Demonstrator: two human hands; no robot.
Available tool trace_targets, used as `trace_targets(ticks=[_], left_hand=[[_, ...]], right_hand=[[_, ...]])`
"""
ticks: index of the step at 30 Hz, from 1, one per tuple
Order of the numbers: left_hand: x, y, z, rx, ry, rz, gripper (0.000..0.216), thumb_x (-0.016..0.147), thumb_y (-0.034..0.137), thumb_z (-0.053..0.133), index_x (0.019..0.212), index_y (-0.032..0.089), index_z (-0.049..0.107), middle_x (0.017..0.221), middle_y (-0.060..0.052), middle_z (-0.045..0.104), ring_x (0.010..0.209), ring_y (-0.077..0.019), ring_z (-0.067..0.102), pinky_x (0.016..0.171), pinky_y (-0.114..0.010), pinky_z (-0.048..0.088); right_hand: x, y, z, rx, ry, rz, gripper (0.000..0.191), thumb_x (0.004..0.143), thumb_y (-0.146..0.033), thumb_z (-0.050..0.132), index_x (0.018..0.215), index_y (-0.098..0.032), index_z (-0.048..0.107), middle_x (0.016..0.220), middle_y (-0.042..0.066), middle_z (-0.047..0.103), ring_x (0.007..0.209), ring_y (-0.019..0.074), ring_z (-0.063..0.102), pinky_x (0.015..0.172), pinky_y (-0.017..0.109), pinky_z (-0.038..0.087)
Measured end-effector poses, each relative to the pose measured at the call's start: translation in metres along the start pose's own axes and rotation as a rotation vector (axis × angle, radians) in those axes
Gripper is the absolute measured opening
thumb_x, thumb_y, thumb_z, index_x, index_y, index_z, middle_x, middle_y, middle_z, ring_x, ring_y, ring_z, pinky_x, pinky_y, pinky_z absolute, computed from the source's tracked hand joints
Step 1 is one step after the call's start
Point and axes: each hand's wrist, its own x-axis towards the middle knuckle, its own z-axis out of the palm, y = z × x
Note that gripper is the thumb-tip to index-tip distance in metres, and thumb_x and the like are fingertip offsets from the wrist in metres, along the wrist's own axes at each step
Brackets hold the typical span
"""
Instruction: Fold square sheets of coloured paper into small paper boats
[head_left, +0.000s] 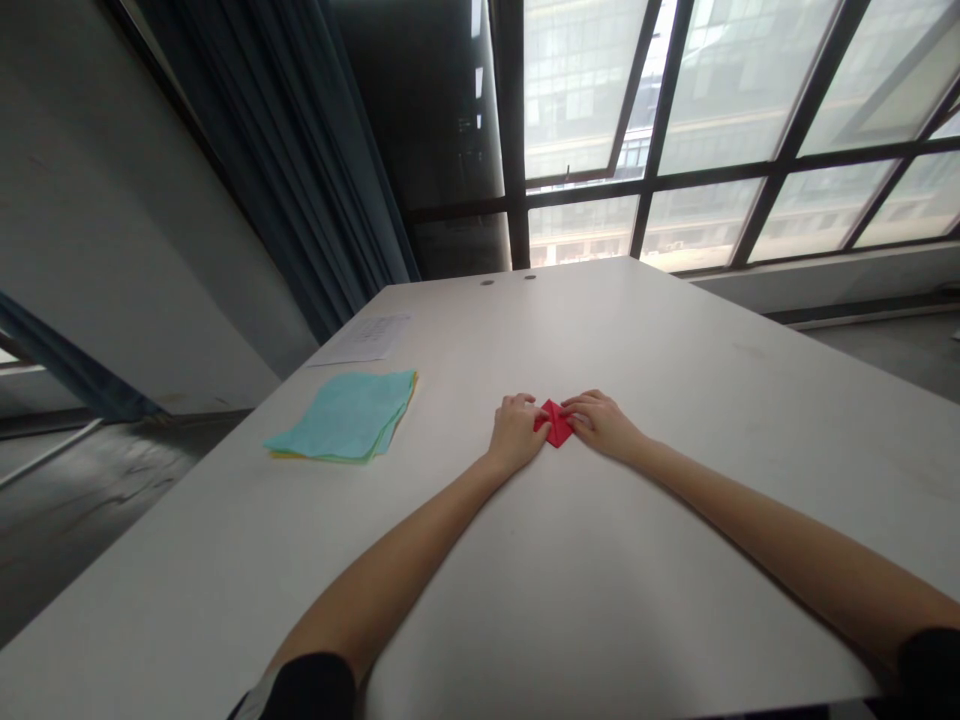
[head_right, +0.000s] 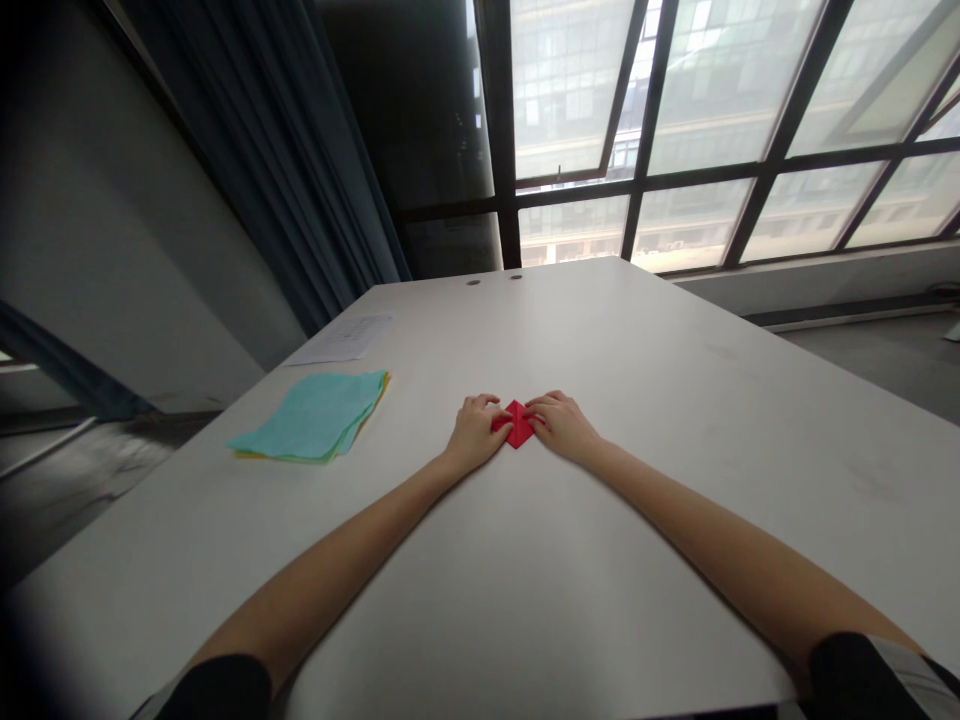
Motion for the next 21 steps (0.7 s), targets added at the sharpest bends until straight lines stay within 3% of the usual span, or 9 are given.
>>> trace_targets(ticks=[5,14,21], left_hand=[[0.004,-0.006,-0.005,-0.078,-0.191,0.26,0.029,0.081,0.023,0.045,0.106,0.022,0.059,0.11,-0.007,0.059,0.104,-0.0203,0.049,0.095,-0.038,0.034],[0.004,-0.017,-0.005,-0.055,-0.287,0.16,0.047,0.08,0.04,0.047,0.125,0.027,0.044,0.131,-0.007,0.045,0.123,-0.0272,0.035,0.1,-0.049,0.023],[0.003,-0.017,-0.004,-0.01,-0.338,0.14,0.06,0.079,0.052,0.043,0.131,0.022,0.035,0.138,-0.011,0.035,0.128,-0.0314,0.025,0.1,-0.055,0.015]], right_hand=[[0.0,0.005,0.0,-0.026,-0.075,-0.064,0.031,0.081,-0.02,0.042,0.105,-0.022,0.061,0.102,0.005,0.065,0.1,0.0201,0.053,0.089,0.039,0.04],[-0.001,0.008,0.002,-0.016,-0.086,-0.036,0.031,0.082,-0.023,0.043,0.108,-0.025,0.06,0.107,0.004,0.064,0.104,0.0219,0.052,0.09,0.041,0.04],[0.0,0.004,0.0,0.013,-0.036,-0.058,0.026,0.081,-0.02,0.044,0.099,-0.022,0.064,0.101,0.005,0.065,0.096,0.0202,0.054,0.087,0.038,0.041]])
